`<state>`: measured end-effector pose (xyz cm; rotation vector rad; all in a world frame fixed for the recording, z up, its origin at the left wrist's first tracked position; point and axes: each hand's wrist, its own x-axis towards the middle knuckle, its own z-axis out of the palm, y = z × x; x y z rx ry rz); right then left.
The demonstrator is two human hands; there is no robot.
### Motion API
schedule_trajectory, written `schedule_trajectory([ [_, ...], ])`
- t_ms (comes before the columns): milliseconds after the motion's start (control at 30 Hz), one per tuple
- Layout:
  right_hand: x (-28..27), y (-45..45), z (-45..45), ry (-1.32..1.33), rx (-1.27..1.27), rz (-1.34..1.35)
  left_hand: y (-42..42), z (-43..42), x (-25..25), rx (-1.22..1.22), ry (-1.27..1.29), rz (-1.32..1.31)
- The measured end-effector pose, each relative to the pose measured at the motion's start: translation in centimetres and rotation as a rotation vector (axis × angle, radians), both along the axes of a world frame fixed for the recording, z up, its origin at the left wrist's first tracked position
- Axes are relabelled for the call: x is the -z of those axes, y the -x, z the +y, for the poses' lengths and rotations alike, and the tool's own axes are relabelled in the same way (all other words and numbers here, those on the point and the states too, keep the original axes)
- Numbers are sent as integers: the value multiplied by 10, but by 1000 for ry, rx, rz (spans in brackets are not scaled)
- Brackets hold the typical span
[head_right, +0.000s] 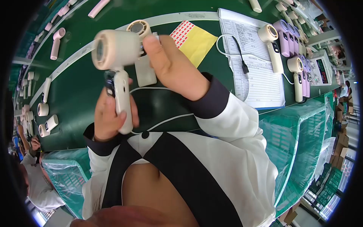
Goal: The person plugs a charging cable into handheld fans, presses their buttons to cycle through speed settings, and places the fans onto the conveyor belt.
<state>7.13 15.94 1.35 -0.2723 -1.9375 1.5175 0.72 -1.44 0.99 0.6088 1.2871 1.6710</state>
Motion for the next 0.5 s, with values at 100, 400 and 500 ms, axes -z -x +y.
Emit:
schedule_trajectory([
  [100,5,4,1,-310,152,82,3,3,13,-220,-222,-3],
  [400,-16,-13,-2,2,-577,-391,6,-6,25,-210,-326,25],
  [500,-7,-10,-3,26,-581,-298,6,-7,27,-165,-325,66],
])
